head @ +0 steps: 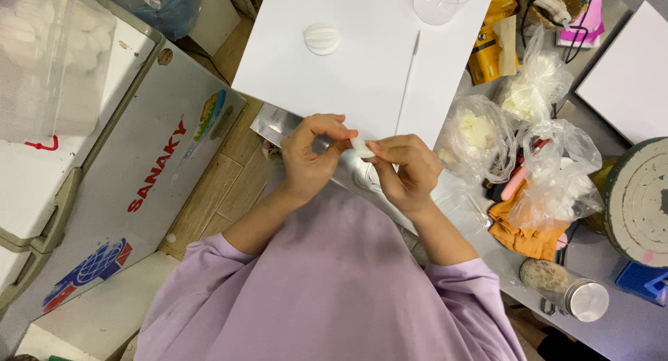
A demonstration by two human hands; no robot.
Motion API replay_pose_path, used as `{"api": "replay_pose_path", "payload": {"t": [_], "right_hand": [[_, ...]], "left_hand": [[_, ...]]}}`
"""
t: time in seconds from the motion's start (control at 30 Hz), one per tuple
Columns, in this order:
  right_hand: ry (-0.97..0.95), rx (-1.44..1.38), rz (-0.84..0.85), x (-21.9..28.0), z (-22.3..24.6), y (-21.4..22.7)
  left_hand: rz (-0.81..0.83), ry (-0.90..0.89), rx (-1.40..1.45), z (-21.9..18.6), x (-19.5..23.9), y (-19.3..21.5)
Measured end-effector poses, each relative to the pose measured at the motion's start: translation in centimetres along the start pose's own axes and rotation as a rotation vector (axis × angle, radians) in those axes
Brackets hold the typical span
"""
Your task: The person rolls white fondant by hand into petal-like shapes, cleans a knife with a cloth, and organizes the pieces onto a board and into plastic containers.
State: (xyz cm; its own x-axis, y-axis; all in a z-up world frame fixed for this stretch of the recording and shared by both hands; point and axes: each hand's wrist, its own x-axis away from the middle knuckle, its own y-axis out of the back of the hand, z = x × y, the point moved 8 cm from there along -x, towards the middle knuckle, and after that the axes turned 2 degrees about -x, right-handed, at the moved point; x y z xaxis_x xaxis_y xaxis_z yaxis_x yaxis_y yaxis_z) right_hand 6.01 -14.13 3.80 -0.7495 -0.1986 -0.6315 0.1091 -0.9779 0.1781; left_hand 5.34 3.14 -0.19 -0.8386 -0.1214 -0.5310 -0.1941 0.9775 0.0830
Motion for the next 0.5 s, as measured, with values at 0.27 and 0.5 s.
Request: {"api": "replay_pose_path", "payload": {"t": [0.27, 0.5], "right_hand": [[0.466, 0.758, 0.586, -7.1, -4.6, -7.1], [0.447, 0.744, 0.586, -8.4, -5.7, -6.9]], "left_hand": [[-0.139, 0.084, -0.061, 0.8, -0.5, 5.5], [-0.057, 0.095, -0.189, 0.9, 1.9, 6.0]]}}
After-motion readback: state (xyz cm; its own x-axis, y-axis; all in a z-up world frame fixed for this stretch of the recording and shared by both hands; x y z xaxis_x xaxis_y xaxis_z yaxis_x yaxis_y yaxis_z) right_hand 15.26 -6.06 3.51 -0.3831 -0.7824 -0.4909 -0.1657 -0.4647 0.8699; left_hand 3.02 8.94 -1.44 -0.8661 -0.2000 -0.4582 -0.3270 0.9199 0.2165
